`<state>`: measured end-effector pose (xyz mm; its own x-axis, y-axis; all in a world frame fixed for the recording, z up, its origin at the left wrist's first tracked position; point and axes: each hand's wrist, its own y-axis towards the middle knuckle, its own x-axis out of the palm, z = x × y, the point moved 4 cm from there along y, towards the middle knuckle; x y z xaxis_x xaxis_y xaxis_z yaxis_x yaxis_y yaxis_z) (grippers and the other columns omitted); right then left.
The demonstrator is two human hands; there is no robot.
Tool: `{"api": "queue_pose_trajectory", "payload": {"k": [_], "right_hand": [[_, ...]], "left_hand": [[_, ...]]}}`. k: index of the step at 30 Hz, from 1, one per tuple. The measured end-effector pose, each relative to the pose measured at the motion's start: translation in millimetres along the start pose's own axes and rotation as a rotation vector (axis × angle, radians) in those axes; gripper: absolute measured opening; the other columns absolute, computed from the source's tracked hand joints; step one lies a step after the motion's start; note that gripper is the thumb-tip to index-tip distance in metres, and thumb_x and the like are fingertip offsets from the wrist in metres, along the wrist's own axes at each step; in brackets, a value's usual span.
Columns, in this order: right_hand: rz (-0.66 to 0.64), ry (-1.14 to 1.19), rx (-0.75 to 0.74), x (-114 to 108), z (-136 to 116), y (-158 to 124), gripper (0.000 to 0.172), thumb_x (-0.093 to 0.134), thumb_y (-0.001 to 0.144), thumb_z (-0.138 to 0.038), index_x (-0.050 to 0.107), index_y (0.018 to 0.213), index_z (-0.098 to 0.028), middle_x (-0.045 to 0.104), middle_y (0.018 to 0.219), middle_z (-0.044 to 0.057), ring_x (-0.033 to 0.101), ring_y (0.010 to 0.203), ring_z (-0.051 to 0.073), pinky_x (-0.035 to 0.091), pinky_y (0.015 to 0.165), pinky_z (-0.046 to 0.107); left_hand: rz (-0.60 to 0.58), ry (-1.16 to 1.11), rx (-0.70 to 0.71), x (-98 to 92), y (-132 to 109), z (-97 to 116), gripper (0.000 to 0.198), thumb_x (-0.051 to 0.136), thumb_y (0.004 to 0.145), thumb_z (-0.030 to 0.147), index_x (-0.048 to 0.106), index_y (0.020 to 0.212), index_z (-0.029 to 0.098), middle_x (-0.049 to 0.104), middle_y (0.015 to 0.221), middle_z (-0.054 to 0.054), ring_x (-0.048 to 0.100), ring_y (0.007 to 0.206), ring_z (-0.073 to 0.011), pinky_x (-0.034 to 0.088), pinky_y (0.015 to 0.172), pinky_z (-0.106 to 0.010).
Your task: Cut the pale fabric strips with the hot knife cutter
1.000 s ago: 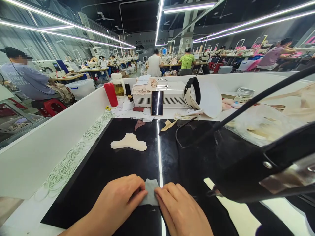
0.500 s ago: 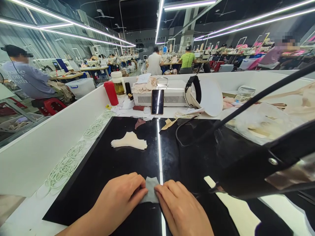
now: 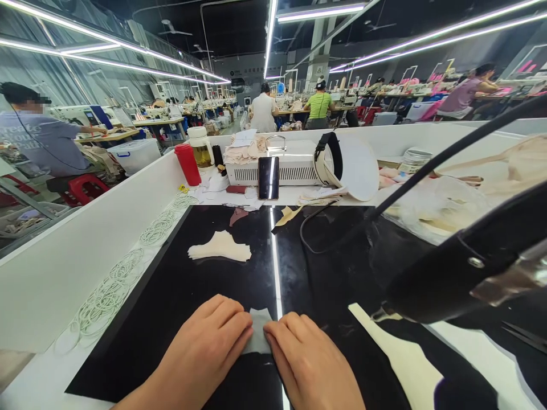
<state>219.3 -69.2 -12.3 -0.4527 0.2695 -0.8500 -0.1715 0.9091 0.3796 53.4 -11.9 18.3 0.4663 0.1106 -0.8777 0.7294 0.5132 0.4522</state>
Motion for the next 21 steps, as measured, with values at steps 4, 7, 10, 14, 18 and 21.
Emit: {"api": "queue_pose_trajectory", "payload": {"k": [4, 7, 10, 14, 18, 21], "right_hand": [[0.045, -0.016, -0.032, -0.4, -3.5, 0.7, 0.029, 0.037, 0.109, -0.024, 0.065, 0.104, -0.025, 0.066, 0.084, 0.002, 0.067, 0.069, 0.017, 0.058, 0.061, 0.030], [0.086, -0.031, -0.052, -0.2, -5.4, 1.9, 0.031, 0.034, 0.110, -0.025, 0.064, 0.102, -0.024, 0.065, 0.080, 0.001, 0.066, 0.065, 0.018, 0.057, 0.057, 0.031], [0.095, -0.034, -0.058, 0.4, -6.0, 3.5, 0.029, 0.034, 0.109, -0.024, 0.063, 0.102, -0.024, 0.065, 0.078, 0.001, 0.066, 0.064, 0.018, 0.057, 0.055, 0.031], [0.097, -0.028, -0.051, 0.2, -5.4, 3.3, 0.029, 0.034, 0.109, -0.022, 0.061, 0.098, -0.025, 0.063, 0.077, 0.000, 0.065, 0.062, 0.018, 0.056, 0.054, 0.031], [0.070, -0.028, -0.038, 2.3, -4.3, 0.4, 0.026, 0.037, 0.107, -0.020, 0.061, 0.101, -0.026, 0.063, 0.078, 0.000, 0.065, 0.063, 0.017, 0.057, 0.054, 0.030], [0.091, -0.038, -0.037, 2.2, -4.7, 0.1, 0.028, 0.036, 0.108, -0.019, 0.062, 0.103, -0.025, 0.063, 0.078, 0.000, 0.065, 0.062, 0.017, 0.057, 0.053, 0.029]], "left_hand": [[0.044, -0.046, 0.158, 4.4, -2.6, 9.1, 0.022, 0.045, 0.102, 0.006, 0.066, 0.102, 0.013, 0.070, 0.092, -0.003, 0.068, 0.086, -0.0194, 0.059, 0.084, -0.034], [0.098, -0.044, 0.208, 8.7, -5.8, 12.0, 0.020, 0.047, 0.104, 0.009, 0.067, 0.108, 0.010, 0.074, 0.104, -0.005, 0.071, 0.096, -0.0195, 0.059, 0.092, -0.032], [0.097, -0.029, 0.218, 13.7, -7.7, 11.7, 0.020, 0.048, 0.104, 0.011, 0.068, 0.109, 0.009, 0.075, 0.109, -0.006, 0.072, 0.101, -0.0202, 0.060, 0.094, -0.032], [0.113, -0.019, 0.217, 15.1, -7.9, 10.9, 0.019, 0.050, 0.104, 0.013, 0.068, 0.107, 0.009, 0.076, 0.111, -0.008, 0.073, 0.104, -0.0213, 0.061, 0.094, -0.033], [0.108, -0.018, 0.224, 15.9, -7.9, 11.9, 0.019, 0.050, 0.104, 0.012, 0.069, 0.107, 0.009, 0.077, 0.111, -0.008, 0.074, 0.104, -0.0215, 0.062, 0.093, -0.033], [0.097, -0.019, 0.231, 17.0, -8.5, 12.7, 0.020, 0.049, 0.105, 0.013, 0.069, 0.105, 0.009, 0.077, 0.111, -0.008, 0.074, 0.104, -0.0214, 0.063, 0.093, -0.034]]}}
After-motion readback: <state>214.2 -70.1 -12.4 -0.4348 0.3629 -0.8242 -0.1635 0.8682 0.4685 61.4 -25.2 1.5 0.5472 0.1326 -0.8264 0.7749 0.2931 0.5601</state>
